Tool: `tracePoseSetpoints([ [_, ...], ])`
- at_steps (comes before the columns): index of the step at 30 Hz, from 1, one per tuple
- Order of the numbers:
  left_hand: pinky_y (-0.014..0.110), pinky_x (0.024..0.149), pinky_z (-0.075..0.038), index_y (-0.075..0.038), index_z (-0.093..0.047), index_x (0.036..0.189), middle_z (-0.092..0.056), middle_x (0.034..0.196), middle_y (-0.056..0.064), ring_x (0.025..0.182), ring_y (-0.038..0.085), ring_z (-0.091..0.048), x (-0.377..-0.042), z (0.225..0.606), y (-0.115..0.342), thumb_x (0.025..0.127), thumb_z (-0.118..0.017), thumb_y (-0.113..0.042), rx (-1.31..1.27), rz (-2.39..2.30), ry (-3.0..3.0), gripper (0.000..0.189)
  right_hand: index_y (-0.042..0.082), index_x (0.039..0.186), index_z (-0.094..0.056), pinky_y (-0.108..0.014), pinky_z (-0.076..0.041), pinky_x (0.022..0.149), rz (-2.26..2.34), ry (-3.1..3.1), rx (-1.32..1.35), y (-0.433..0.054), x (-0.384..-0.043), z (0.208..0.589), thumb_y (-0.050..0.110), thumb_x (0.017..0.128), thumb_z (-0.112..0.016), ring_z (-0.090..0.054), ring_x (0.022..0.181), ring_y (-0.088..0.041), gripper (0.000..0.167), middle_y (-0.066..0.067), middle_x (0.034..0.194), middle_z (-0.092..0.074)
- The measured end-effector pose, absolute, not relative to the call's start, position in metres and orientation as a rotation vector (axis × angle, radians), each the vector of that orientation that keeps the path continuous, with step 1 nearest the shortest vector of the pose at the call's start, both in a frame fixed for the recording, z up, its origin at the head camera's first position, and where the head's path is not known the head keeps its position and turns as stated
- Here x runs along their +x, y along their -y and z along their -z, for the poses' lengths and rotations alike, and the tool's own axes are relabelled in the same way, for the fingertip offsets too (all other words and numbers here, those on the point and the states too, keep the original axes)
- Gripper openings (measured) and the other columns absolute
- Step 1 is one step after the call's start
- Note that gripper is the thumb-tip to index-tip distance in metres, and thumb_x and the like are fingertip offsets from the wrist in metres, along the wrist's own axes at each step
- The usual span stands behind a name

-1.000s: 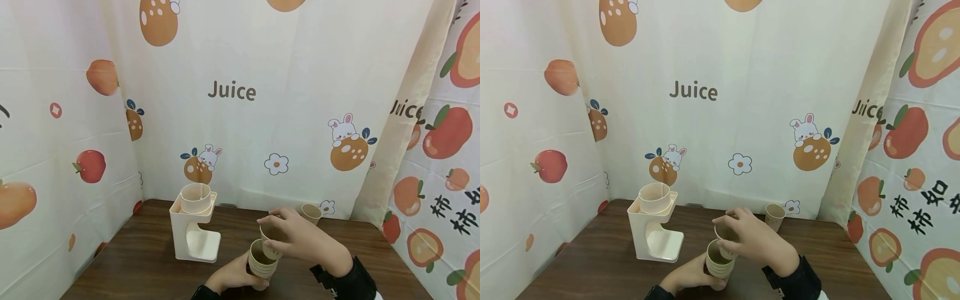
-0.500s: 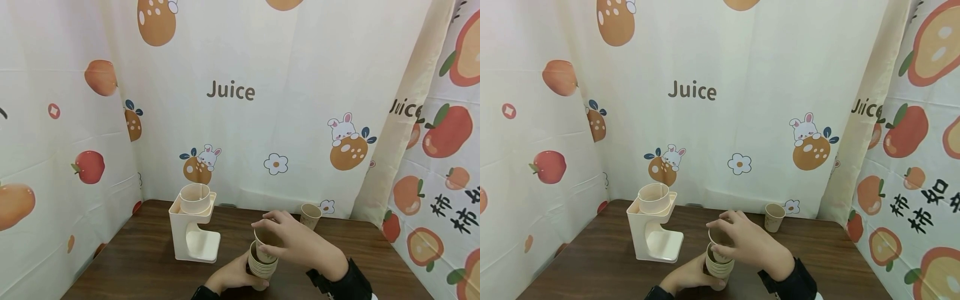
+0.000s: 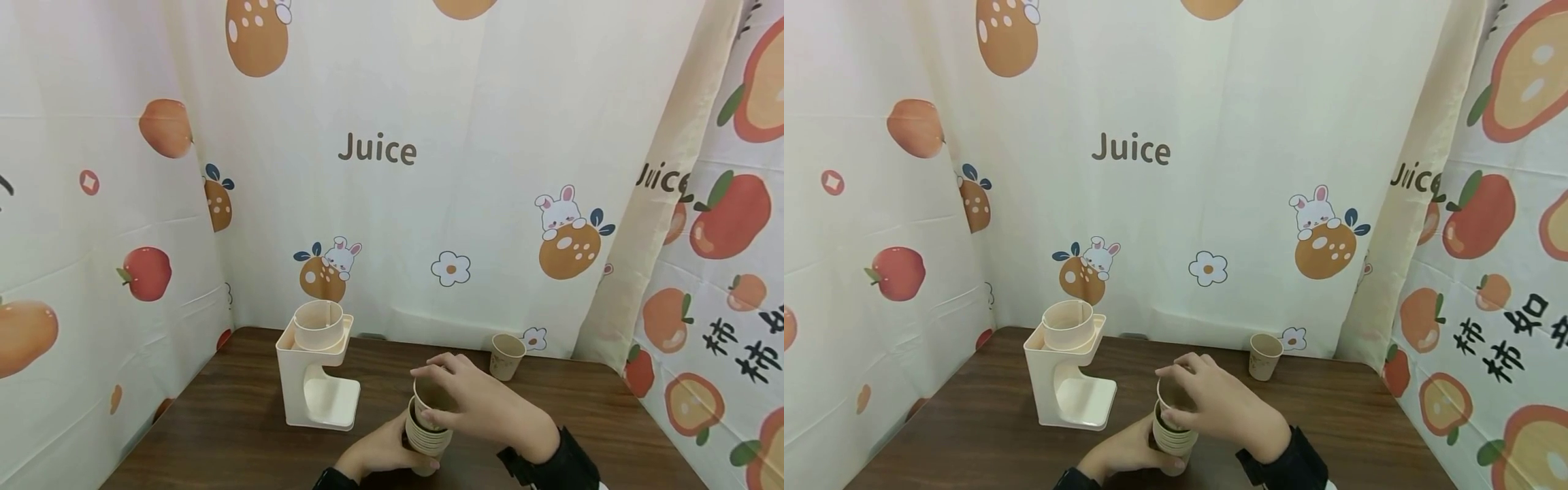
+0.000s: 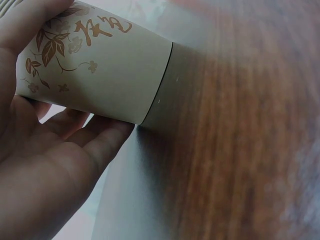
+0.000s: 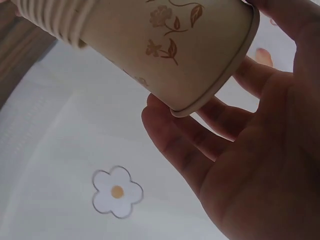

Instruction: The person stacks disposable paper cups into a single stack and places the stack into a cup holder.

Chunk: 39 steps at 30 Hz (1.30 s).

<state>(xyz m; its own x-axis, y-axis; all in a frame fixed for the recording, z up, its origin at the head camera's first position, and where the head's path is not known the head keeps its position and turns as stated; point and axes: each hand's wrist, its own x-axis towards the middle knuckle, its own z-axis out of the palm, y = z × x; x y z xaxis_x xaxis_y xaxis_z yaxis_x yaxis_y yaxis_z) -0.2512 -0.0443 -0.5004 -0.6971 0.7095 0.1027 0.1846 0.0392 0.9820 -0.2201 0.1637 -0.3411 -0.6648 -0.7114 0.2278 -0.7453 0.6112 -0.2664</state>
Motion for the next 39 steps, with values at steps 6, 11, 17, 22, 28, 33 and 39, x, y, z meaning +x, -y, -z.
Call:
tracePoseSetpoints([
  [6,0.034,0.096,-0.045,-0.021,-0.036,0.147,-0.058,0.128,-0.003,0.113,0.015,-0.059,-0.251,0.501,0.044,0.087,-0.079,-0.019,0.869,-1.692,-1.891,0.075,0.027,0.137,-0.057,-0.035,-0.049,0.091,-0.500,2.742,1.298,-0.161,-0.222,0.357,0.042,0.097,-0.067,-0.051,0.114,-0.015,0.044,0.005,0.130,-0.053],
  [11,0.032,0.096,-0.046,-0.020,-0.036,0.147,-0.059,0.128,-0.003,0.112,0.015,-0.060,-0.251,0.503,0.044,0.087,-0.079,-0.019,0.872,-1.700,-1.875,0.074,0.026,0.137,-0.058,-0.031,-0.049,0.086,-0.508,2.750,1.325,-0.161,-0.226,0.369,0.045,0.098,-0.064,-0.050,0.109,-0.013,0.044,0.003,0.129,-0.054],
  [17,0.032,0.095,-0.046,-0.019,-0.037,0.146,-0.060,0.127,-0.003,0.112,0.015,-0.060,-0.250,0.502,0.043,0.087,-0.079,-0.017,0.901,-1.703,-1.875,0.073,0.025,0.137,-0.058,-0.029,-0.049,0.084,-0.514,2.754,1.332,-0.162,-0.228,0.377,0.048,0.098,-0.062,-0.050,0.105,-0.011,0.045,0.005,0.126,-0.054],
  [22,0.032,0.095,-0.046,-0.018,-0.040,0.144,-0.061,0.125,-0.004,0.111,0.014,-0.061,-0.249,0.501,0.044,0.086,-0.079,-0.018,0.902,-1.701,-1.908,0.070,0.025,0.137,-0.058,-0.030,-0.049,0.085,-0.535,2.771,1.336,-0.163,-0.229,0.379,0.050,0.098,-0.061,-0.050,0.106,-0.011,0.047,0.006,0.125,-0.053],
  [28,0.031,0.095,-0.046,-0.020,-0.039,0.144,-0.061,0.125,-0.004,0.111,0.015,-0.061,-0.250,0.502,0.043,0.086,-0.078,-0.019,0.906,-1.695,-1.892,0.070,0.026,0.138,-0.057,-0.032,-0.048,0.088,-0.553,2.800,1.329,-0.165,-0.230,0.380,0.051,0.097,-0.061,-0.050,0.110,-0.011,0.048,0.006,0.126,-0.053],
  [33,0.030,0.095,-0.046,-0.019,-0.037,0.145,-0.059,0.127,-0.003,0.112,0.015,-0.060,-0.250,0.501,0.044,0.086,-0.078,-0.018,0.885,-1.697,-1.882,0.072,0.026,0.138,-0.057,-0.033,-0.049,0.089,-0.553,2.805,1.321,-0.165,-0.231,0.380,0.052,0.096,-0.062,-0.051,0.112,-0.012,0.049,0.006,0.126,-0.053],
  [39,0.030,0.095,-0.046,-0.019,-0.037,0.146,-0.059,0.126,-0.003,0.111,0.015,-0.060,-0.249,0.501,0.044,0.085,-0.078,-0.018,0.874,-1.692,-1.887,0.074,0.026,0.138,-0.056,-0.033,-0.049,0.089,-0.553,2.807,1.321,-0.165,-0.230,0.379,0.054,0.097,-0.060,-0.050,0.113,-0.013,0.051,0.005,0.128,-0.053],
])
